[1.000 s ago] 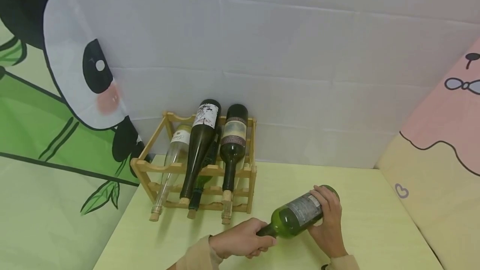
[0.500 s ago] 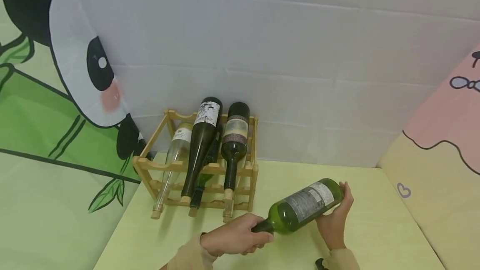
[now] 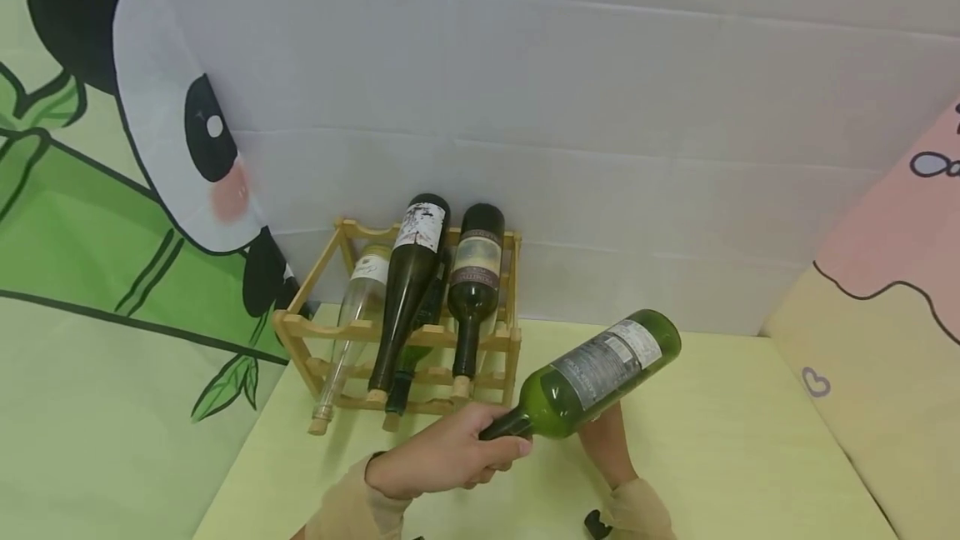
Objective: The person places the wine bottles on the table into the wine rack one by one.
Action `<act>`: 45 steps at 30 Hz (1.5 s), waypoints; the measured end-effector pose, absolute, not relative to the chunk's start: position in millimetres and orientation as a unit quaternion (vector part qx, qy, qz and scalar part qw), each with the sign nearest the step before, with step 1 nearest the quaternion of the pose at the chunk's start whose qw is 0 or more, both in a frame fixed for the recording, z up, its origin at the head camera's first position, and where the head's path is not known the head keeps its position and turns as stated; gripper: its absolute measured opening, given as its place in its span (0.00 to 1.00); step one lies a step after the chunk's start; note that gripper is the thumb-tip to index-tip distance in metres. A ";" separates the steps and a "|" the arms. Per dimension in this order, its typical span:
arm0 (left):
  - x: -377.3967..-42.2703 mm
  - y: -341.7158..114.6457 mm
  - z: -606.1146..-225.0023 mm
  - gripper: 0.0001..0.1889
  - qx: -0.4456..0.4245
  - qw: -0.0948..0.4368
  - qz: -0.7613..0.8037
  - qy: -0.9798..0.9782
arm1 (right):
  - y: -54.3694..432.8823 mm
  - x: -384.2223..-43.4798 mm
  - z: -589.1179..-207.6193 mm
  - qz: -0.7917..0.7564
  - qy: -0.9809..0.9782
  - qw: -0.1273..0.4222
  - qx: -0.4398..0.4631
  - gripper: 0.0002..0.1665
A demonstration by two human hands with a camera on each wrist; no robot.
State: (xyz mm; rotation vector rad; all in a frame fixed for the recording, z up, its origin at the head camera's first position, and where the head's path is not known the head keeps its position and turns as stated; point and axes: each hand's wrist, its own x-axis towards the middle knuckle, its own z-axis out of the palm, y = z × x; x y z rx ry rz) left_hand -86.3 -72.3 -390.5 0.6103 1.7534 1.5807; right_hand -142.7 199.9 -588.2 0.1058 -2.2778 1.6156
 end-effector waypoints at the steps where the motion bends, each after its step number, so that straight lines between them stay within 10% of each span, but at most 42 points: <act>1: -87.1 -74.4 -387.8 0.11 0.237 0.338 0.607 0.679 | 197.0 -143.4 -585.6 0.575 -0.802 0.157 0.035 0.45; 12: -89.7 -106.5 -357.3 0.14 0.224 0.264 0.612 0.711 | 151.8 -154.1 -561.0 0.603 -0.789 0.049 0.109 0.45; 45: -80.3 -176.7 -343.3 0.16 0.164 0.135 0.633 0.745 | 113.6 -170.9 -576.2 0.602 -0.756 0.135 0.216 0.08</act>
